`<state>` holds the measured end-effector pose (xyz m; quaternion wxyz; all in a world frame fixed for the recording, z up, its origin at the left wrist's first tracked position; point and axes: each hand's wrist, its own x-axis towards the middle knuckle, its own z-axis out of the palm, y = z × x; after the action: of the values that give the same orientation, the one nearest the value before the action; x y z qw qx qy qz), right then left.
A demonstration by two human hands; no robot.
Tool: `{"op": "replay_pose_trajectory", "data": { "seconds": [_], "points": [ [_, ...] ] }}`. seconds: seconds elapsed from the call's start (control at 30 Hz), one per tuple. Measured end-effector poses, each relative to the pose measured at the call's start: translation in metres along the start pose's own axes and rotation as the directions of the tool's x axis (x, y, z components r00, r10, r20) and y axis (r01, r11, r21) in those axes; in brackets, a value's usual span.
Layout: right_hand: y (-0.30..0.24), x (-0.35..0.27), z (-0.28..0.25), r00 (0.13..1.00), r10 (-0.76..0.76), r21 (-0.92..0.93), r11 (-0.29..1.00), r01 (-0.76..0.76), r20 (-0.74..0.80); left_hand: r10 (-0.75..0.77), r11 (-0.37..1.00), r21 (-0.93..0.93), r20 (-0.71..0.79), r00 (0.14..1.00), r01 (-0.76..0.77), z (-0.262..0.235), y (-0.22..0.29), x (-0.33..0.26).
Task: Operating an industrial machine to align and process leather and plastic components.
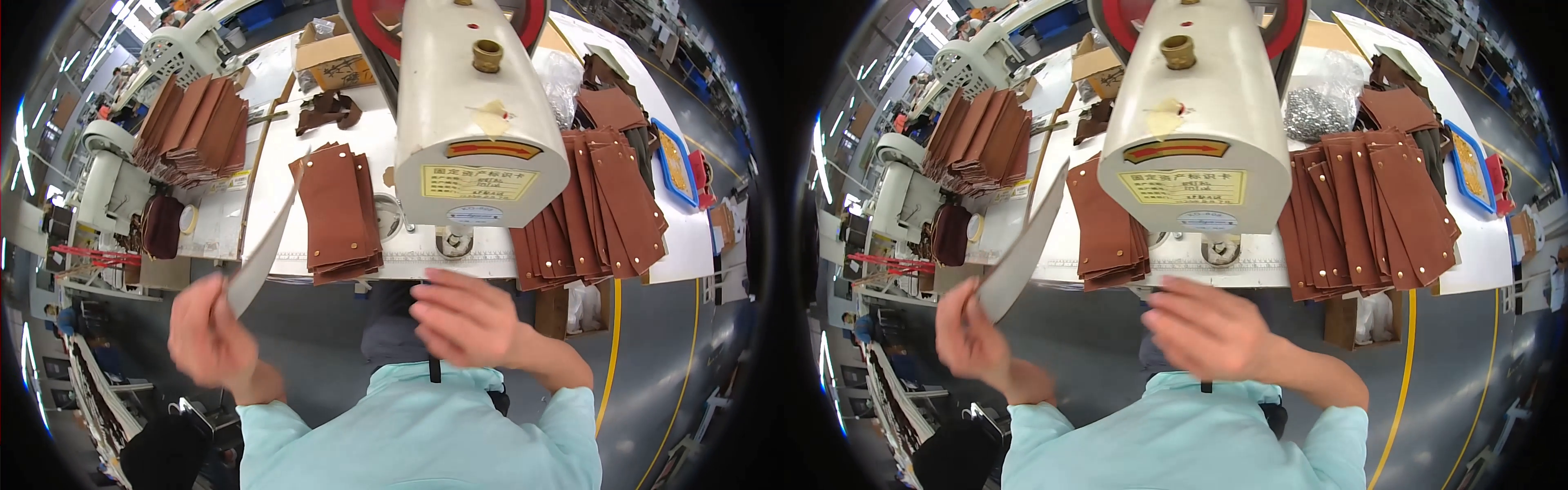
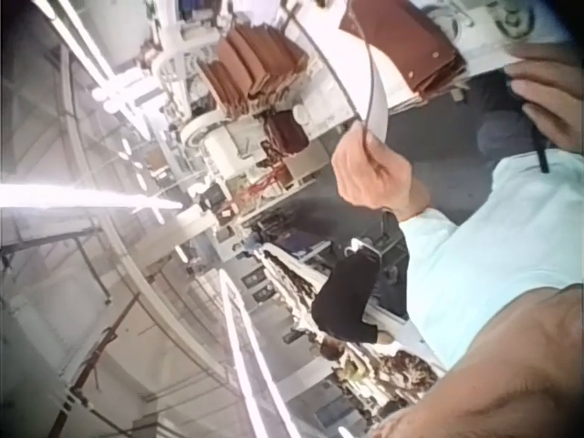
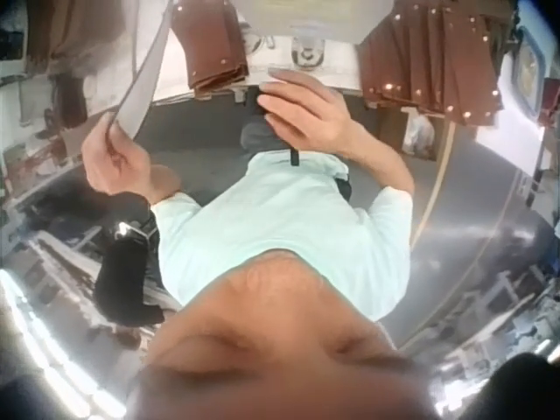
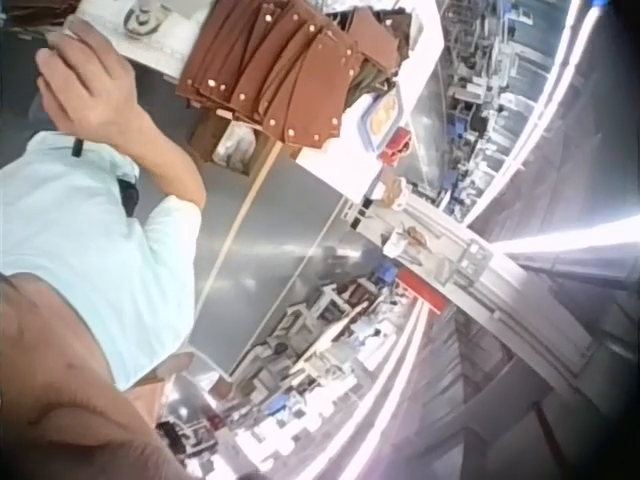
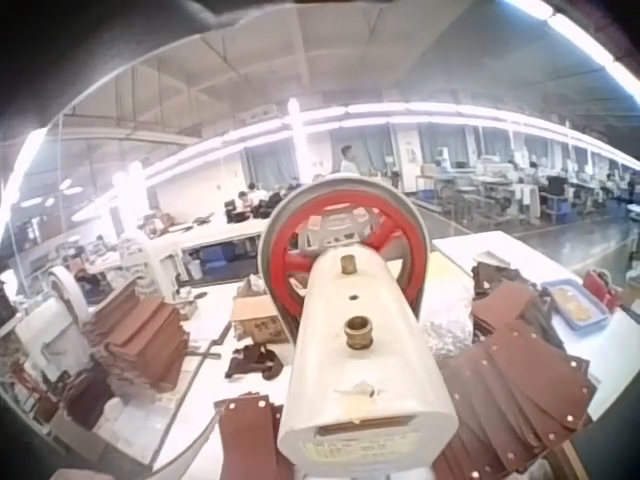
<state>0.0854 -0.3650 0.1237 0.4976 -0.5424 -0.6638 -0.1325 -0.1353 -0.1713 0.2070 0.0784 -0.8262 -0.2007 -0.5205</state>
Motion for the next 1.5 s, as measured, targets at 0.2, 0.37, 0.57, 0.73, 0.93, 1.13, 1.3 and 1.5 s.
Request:
{"op": "replay_pose_trajectory", "data": {
  "seconds": [0.2, 0.37, 0.57, 0.73, 0.93, 1.13, 1.3, 1.5],
  "points": [
    [-0.042, 0.033, 0.017, 0.996, 0.056, 0.238, 0.969, -0.071, 0.069, 0.576, 0.674, -0.687, 0.258, 0.776, -0.272, -0.015, 0.026, 0.014],
    [-0.020, -0.020, 0.009, 0.840, 0.450, 0.184, 0.837, -0.515, 0.303, 0.093, 0.567, -0.578, 0.753, 0.652, 0.587, 0.051, 0.056, -0.040],
    [0.025, -0.102, 0.008, 0.240, 0.955, 0.491, 0.127, -0.862, 0.175, 0.037, 0.085, -0.177, 0.984, 0.175, 0.980, 0.155, 0.087, -0.120],
    [0.056, -0.127, 0.017, 0.156, 0.984, 0.632, 0.066, -0.772, 0.087, -0.013, -0.099, -0.116, 0.993, 0.115, 0.988, 0.195, 0.095, -0.120],
    [0.081, -0.122, 0.022, 0.134, 0.983, 0.655, 0.019, -0.756, 0.126, -0.091, 0.341, -0.135, 0.980, 0.176, 0.930, 0.222, 0.087, -0.117],
    [0.093, -0.125, 0.031, 0.127, 0.984, 0.674, 0.009, -0.738, 0.125, -0.073, 0.406, -0.322, 0.921, 0.382, 0.855, 0.231, 0.085, -0.113],
    [0.094, -0.127, 0.027, 0.102, 0.982, 0.704, -0.042, -0.709, 0.161, -0.073, 0.340, -0.332, 0.924, 0.376, 0.880, 0.229, 0.091, -0.104],
    [0.092, -0.121, 0.026, 0.086, 0.984, 0.719, -0.054, -0.693, 0.157, -0.085, 0.328, -0.299, 0.935, 0.343, 0.896, 0.230, 0.088, -0.106]
  ]
}}
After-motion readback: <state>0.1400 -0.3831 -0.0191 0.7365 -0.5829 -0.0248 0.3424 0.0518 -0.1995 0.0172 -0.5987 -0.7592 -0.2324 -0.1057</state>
